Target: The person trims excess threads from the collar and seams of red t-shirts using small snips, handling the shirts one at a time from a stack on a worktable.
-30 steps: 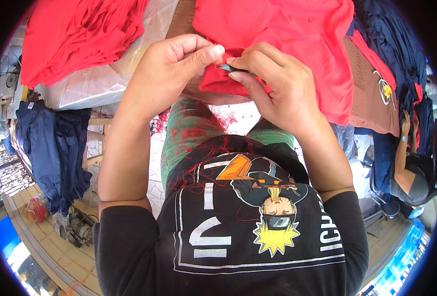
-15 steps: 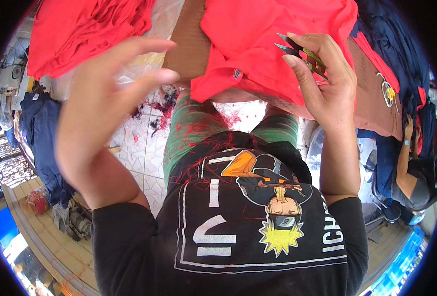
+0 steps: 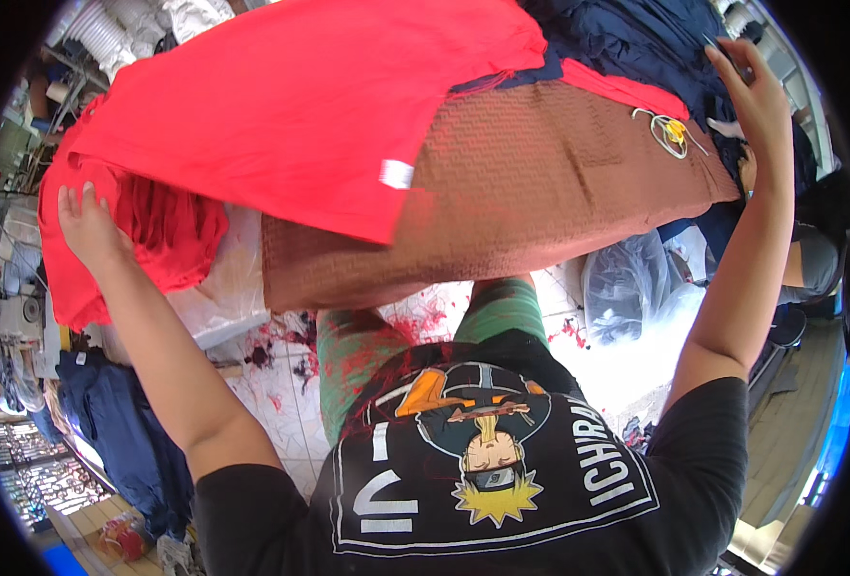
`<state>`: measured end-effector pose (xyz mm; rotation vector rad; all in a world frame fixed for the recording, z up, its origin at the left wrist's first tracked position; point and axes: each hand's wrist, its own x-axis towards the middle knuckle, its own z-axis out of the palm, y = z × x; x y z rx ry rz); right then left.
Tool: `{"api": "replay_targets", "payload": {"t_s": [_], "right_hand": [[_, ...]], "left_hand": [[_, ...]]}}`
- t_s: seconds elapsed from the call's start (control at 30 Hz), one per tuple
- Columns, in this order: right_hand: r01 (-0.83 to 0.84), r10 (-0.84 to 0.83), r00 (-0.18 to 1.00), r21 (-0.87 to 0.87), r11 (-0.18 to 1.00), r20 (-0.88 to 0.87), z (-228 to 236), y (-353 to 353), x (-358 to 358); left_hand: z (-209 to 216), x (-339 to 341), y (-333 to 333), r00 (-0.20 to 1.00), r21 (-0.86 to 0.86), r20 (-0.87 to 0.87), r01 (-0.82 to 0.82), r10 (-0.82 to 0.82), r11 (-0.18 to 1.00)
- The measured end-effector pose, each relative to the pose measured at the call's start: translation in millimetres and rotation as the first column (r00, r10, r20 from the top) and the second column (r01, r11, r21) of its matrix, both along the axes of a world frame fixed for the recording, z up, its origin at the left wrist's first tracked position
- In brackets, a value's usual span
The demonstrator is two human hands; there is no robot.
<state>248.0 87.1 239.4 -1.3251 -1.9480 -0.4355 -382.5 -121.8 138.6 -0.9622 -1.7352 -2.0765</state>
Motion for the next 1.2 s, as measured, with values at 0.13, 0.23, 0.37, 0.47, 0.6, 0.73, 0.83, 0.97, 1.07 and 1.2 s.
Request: {"api": "replay_targets", "payload": {"t_s": [0.13,0.23,0.37,0.47,0.6,0.73,0.83,0.97,1.07,1.2], "right_hand": [[-0.352,0.227,0.896,-0.297,0.888,-0.382,-66.7,18.2,46.8],[-0.326,0.234,0.941,-0.467,0.822,-0.245,-146.8,54.4,-7.8],[-0.301,0.217,0.943,-0.367,0.880,-0.252,-168.7,99.0,-98.9],[-0.206,0.109,0.926,-0.240,0.949,-0.362,-183.2,150.1,-147.2],[-0.194,0.055,0.902,-0.286,0.938,-0.429,-185.3,167.4,-196.2],[-0.560,0.291,0.536,-0.075,0.825,-0.793,-146.0,157.3,-198.3],[-0.587,0.397,0.642,-0.086,0.805,-0.656,-121.7,118.7,-163.9],[-0.554,0.214,0.762,-0.443,0.705,-0.611,-150.7,18.8,-125.0],[-0.551,0.130,0.798,-0.625,0.553,-0.588,-212.6,-15.6,-109.6],[-0.458,0.253,0.855,-0.433,0.776,-0.452,-239.6,-26.2,-108.8]], "left_hand": [[-42.3,123.2,34.5,0.956,-0.262,-0.249,0.088,-0.156,0.961],[-101.9,177.3,34.8,0.801,-0.628,-0.390,0.130,-0.454,0.768],[-152.5,191.5,42.5,0.787,-0.821,-0.325,0.040,-0.524,0.570],[-161.4,186.0,51.9,0.812,-0.817,-0.356,-0.029,-0.463,0.576],[-145.7,171.5,53.2,0.827,-0.781,-0.323,0.042,-0.460,0.624],[-88.8,139.6,27.4,0.838,-0.629,-0.270,0.220,-0.475,0.745],[-39.2,107.0,-31.8,0.817,-0.713,-0.209,0.249,-0.537,0.656],[-22.8,107.0,-84.6,0.800,-0.888,-0.037,0.249,-0.599,0.387],[-53.3,102.4,-94.0,0.772,-0.963,0.135,0.249,-0.622,0.100],[-64.2,143.6,-54.7,0.746,-0.975,0.025,0.164,-0.665,0.148]]}}
